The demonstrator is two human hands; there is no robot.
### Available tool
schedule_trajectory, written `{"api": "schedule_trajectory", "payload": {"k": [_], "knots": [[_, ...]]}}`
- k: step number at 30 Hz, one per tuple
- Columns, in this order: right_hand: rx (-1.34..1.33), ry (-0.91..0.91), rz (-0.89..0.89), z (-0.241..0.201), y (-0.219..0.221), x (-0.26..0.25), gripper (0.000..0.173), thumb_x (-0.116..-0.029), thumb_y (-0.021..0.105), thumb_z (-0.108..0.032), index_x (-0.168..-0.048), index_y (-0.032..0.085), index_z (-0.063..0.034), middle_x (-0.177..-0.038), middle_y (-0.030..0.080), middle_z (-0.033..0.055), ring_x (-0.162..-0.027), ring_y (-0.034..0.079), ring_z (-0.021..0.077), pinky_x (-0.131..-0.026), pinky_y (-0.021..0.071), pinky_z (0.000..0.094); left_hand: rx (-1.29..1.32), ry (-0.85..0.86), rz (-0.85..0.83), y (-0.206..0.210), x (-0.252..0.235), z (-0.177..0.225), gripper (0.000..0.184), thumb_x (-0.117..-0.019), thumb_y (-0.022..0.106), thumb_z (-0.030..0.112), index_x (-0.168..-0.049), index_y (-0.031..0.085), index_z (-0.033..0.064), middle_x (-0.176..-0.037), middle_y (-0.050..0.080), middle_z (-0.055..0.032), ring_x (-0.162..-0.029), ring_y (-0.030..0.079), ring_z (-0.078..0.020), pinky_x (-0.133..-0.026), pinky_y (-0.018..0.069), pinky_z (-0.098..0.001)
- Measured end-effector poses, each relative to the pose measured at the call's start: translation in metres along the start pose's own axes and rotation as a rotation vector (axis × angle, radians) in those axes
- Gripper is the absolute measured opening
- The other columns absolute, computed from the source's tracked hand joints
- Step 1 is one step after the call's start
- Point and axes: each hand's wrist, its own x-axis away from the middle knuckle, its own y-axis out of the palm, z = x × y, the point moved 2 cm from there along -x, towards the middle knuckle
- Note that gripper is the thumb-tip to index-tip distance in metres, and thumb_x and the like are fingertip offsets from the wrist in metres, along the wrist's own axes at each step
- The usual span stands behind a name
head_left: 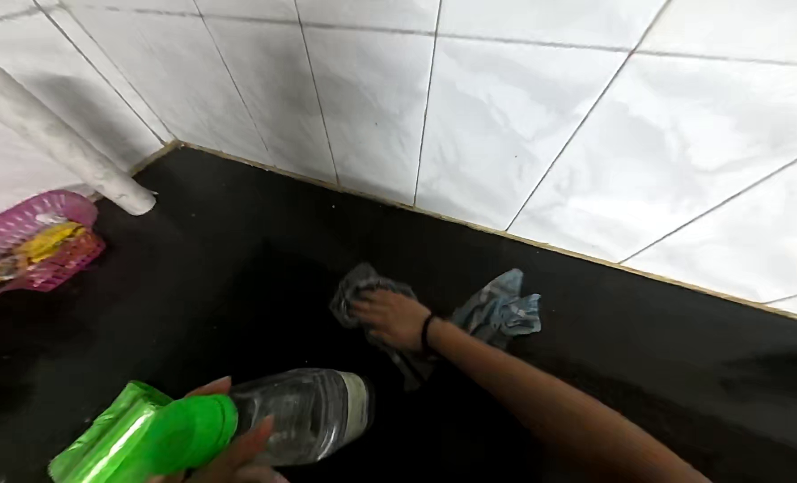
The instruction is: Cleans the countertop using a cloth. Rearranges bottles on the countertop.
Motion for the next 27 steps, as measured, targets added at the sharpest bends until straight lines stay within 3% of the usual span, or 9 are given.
{"api": "schedule_trajectory", "payload": {"k": [4, 8, 11, 13, 15, 18, 20, 23, 27], "knots": [[-0.127, -0.062, -0.081, -0.091, 0.047, 0.064, 0.047, -0.1092, 0.042, -0.019, -0.155, 0.045, -0.0111, -0.166, 0.036, 0.0064, -0.157, 0.024, 0.0297, -0.129, 0.0146, 0.0485, 0.002, 0.062, 0.034, -0.013, 0.023, 0.005, 0.061, -0.0878, 0.070, 0.010, -0.144, 0.048, 0.0138, -0.127, 0.069, 0.0155, -0.096, 0.072, -0.0047, -0.086, 0.0616, -0.0238], [-0.422, -0.007, 0.281, -0.139, 0.076, 0.125, 0.034, -0.1002, 0.049, 0.004, -0.118, 0.076, -0.0063, -0.134, 0.069, 0.0102, -0.132, 0.060, 0.0304, -0.114, 0.0454, 0.0494, -0.170, 0.051, 0.197, -0.026, 0.039, 0.012, 0.059, -0.0832, 0.071, 0.012, -0.134, 0.046, -0.0065, -0.116, 0.072, 0.0074, -0.085, 0.071, -0.0014, -0.075, 0.0617, -0.0228], [-0.556, 0.259, 0.516, -0.117, 0.034, 0.159, 0.031, -0.1009, 0.049, 0.004, -0.115, 0.076, -0.0022, -0.133, 0.068, 0.0152, -0.130, 0.061, 0.0284, -0.114, 0.0465, 0.0462, -0.248, 0.008, 0.300, -0.047, 0.042, 0.009, 0.047, -0.0783, 0.068, 0.013, -0.120, 0.056, -0.0033, -0.106, 0.074, 0.0070, -0.077, 0.069, 0.0017, -0.069, 0.0595, -0.0190], [-0.470, 0.455, 0.631, -0.077, 0.011, 0.174, 0.027, -0.0950, 0.057, 0.008, -0.116, 0.072, 0.0035, -0.136, 0.060, 0.0263, -0.128, 0.058, 0.0391, -0.109, 0.0475, 0.0528, -0.313, -0.014, 0.281, -0.061, 0.044, 0.013, 0.042, -0.0780, 0.067, 0.012, -0.117, 0.059, -0.0013, -0.103, 0.073, 0.0057, -0.076, 0.068, 0.0017, -0.068, 0.0584, -0.0187], [-0.431, 0.735, 0.601, -0.048, 0.000, 0.182, 0.040, -0.0931, 0.067, 0.002, -0.131, 0.056, 0.0093, -0.142, 0.047, 0.0361, -0.123, 0.056, 0.0526, -0.098, 0.0494, 0.0639, -0.388, 0.000, 0.261, -0.067, 0.044, 0.019, 0.035, -0.0793, 0.069, 0.009, -0.112, 0.063, -0.0011, -0.100, 0.073, 0.0021, -0.074, 0.067, 0.0008, -0.065, 0.0576, -0.0183], [-0.430, 0.931, 0.623, -0.046, 0.013, 0.182, 0.054, -0.0993, 0.067, -0.017, -0.144, 0.043, 0.0033, -0.137, 0.056, 0.0325, -0.122, 0.059, 0.0522, -0.098, 0.0463, 0.0688, -0.516, 0.012, 0.287, -0.063, 0.040, 0.025, 0.028, -0.0822, 0.079, 0.015, -0.103, 0.067, -0.0001, -0.092, 0.067, -0.0013, -0.075, 0.063, 0.0013, -0.068, 0.0548, -0.0171], [-0.382, 0.937, 0.630, -0.064, 0.028, 0.176, 0.053, -0.1039, 0.058, -0.031, -0.144, 0.051, 0.0016, -0.146, 0.051, 0.0299, -0.139, 0.046, 0.0489, -0.114, 0.0348, 0.0658, -0.577, -0.023, 0.302, -0.061, 0.039, 0.029, 0.029, -0.0841, 0.081, 0.021, -0.103, 0.068, 0.0032, -0.096, 0.068, -0.0039, -0.078, 0.063, -0.0027, -0.071, 0.0550, -0.0229], [-0.299, 0.997, 0.590, -0.084, 0.045, 0.156, 0.081, -0.0994, 0.060, -0.052, -0.156, 0.036, 0.0015, -0.167, 0.017, 0.0305, -0.155, 0.013, 0.0489, -0.125, 0.0113, 0.0610, -0.612, -0.036, 0.330, -0.060, 0.036, 0.029, 0.029, -0.0861, 0.079, 0.023, -0.103, 0.069, 0.0012, -0.102, 0.070, -0.0121, -0.084, 0.066, -0.0145, -0.077, 0.0557, -0.0385], [-0.216, 1.043, 0.595, -0.067, 0.056, 0.136, 0.086, -0.1015, 0.062, -0.033, -0.161, 0.013, 0.0048, -0.168, 0.011, 0.0301, -0.156, 0.015, 0.0447, -0.127, 0.0166, 0.0526, -0.578, 0.012, 0.274, -0.063, 0.036, 0.022, 0.031, -0.0859, 0.080, 0.019, -0.110, 0.071, 0.0028, -0.118, 0.069, -0.0124, -0.092, 0.067, -0.0105, -0.080, 0.0566, -0.0298]]}}
